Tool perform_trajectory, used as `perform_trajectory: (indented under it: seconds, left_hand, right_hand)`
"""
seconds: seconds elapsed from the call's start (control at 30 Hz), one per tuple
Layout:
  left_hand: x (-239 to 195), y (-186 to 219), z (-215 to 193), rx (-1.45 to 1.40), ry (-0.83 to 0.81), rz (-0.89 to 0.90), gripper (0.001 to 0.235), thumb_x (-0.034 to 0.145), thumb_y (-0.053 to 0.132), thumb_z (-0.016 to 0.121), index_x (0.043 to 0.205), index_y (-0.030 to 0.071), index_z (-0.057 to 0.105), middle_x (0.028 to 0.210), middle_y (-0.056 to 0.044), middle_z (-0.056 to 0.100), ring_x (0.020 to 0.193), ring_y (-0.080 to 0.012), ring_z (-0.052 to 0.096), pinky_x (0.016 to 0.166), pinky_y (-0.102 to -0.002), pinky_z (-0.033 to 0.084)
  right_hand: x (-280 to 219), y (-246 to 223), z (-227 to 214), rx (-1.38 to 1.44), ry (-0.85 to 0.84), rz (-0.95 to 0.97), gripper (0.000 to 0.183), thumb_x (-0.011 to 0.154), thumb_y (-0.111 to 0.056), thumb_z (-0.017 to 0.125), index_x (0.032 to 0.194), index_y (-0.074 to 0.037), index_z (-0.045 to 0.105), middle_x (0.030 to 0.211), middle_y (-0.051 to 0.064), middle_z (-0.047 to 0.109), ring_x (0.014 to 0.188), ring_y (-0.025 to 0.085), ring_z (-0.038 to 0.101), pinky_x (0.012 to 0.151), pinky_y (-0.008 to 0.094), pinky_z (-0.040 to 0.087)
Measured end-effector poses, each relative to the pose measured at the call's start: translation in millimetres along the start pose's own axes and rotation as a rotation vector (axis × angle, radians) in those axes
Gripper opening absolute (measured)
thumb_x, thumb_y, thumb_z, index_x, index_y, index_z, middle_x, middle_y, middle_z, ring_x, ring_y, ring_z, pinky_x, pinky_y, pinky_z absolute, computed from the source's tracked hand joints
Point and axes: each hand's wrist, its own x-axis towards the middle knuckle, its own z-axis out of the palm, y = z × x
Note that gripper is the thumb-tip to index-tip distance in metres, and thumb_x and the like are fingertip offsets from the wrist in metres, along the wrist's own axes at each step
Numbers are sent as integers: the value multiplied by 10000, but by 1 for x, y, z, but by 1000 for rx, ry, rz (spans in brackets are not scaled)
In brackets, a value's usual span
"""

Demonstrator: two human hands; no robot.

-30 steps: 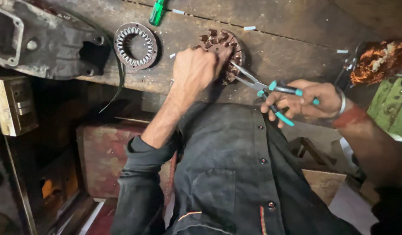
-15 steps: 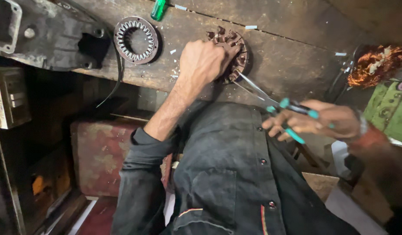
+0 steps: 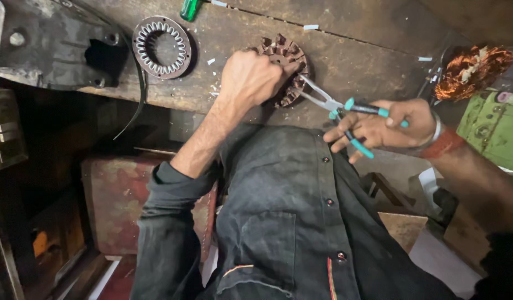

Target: The person uses pliers to pull and cut copper windings from a motor stator core. The removed copper pieces are placed on the workbench. The person rotates the stator to access different sections while continuing to remove the windings.

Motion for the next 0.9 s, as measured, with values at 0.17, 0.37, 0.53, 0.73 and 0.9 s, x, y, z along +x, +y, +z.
perform_trajectory:
  seconds: [0.17,0.37,0.53,0.73,0.9]
  left_hand:
    - [0,-2,-7,81,-28,39,657,1066,492,538,546,113,667,505,-90,615,491,-272,658,465,-387,518]
    - [-6,-4,-13,-28,360,46,484,963,471,648,626,123,671,649,-91,649,570,-263,661,465,-390,495]
    - [13,5,-15,-339,602,-91,444,987,232,778,629,73,568,602,-97,530,550,-289,554,511,-429,421]
    - [12,25,-4,-1099,619,-361,539,1114,392,563,727,22,502,670,-58,506,632,-187,499,581,-346,415]
    - [21,21,24,-1649,564,-549,662,1084,554,396,600,103,374,521,1,384,420,-117,358,396,-302,269]
  right_hand:
    - [-8,15,-29,195,-24,-50,536,857,-101,624,1316,142,490,1292,299,493,1001,329,593,767,443,557]
    - [-15,44,-30,-19,139,-34,514,906,-124,720,1275,102,442,1260,288,434,917,308,546,717,421,500]
    - [-35,18,-11,-212,-83,5,750,921,-300,727,1501,32,389,1557,353,353,1382,470,473,1128,586,413]
    - [-33,26,1,-1102,387,-47,568,834,-138,542,1396,-67,571,1598,167,470,1528,389,369,1202,514,284]
    - [-6,61,13,-2092,919,-293,553,663,-55,603,1212,-14,657,1449,196,498,1370,398,421,1158,614,249]
